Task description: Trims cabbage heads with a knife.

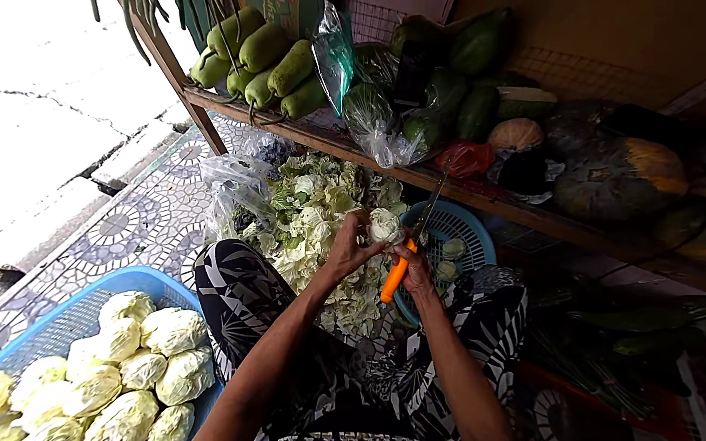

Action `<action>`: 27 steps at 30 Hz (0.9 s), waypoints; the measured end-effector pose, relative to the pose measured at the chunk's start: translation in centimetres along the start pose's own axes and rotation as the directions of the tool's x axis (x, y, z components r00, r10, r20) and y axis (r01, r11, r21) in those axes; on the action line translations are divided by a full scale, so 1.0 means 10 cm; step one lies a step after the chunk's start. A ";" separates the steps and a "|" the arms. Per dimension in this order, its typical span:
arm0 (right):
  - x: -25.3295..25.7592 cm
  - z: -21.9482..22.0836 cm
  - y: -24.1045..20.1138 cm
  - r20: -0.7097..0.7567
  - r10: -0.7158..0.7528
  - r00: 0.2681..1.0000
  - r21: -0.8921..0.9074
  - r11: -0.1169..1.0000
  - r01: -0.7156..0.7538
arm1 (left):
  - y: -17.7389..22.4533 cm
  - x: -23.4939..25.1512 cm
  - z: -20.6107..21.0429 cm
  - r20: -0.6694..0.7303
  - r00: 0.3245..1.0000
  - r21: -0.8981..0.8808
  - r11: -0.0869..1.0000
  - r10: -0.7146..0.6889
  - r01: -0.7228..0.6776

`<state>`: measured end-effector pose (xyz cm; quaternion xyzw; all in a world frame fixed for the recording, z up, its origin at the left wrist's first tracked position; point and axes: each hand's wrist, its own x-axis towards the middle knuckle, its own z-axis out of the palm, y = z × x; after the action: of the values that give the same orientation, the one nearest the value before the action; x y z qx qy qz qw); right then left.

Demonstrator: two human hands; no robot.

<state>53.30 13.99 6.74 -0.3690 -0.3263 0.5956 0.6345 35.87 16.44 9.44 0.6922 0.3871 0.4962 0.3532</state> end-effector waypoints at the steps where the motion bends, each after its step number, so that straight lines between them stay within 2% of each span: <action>1: 0.00 -0.01 0.00 0.009 -0.013 1.000 -0.001 1.000 0.013 | 0.00 0.00 0.00 -0.002 1.000 0.003 1.000 0.022 -0.022; 9: -0.03 -0.04 0.02 0.025 -0.041 0.999 0.031 0.999 0.040 | -0.02 -0.04 0.00 0.003 0.974 0.124 0.967 0.226 -0.224; 17: -0.04 -0.02 0.05 0.012 -0.027 1.000 0.041 0.999 0.026 | -0.05 -0.05 0.02 -0.017 0.945 0.222 0.923 0.327 -0.315; 20: -0.04 0.01 0.04 -0.013 -0.017 1.000 0.008 1.000 0.017 | -0.02 -0.05 0.02 -0.018 0.957 0.251 0.928 0.290 -0.277; 24: -0.07 0.10 0.00 -0.066 0.026 0.997 -0.048 0.998 -0.029 | -0.02 -0.05 0.02 -0.009 0.989 0.266 0.954 0.148 -0.141; 27: -0.07 0.15 0.02 -0.115 0.049 0.992 -0.103 0.993 -0.061 | -0.03 -0.06 0.04 0.000 0.996 0.294 0.952 0.093 -0.089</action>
<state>51.89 13.38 7.35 -0.4440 -0.3112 0.5728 0.6147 36.07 16.03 8.85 0.7507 0.4264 0.4537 0.2207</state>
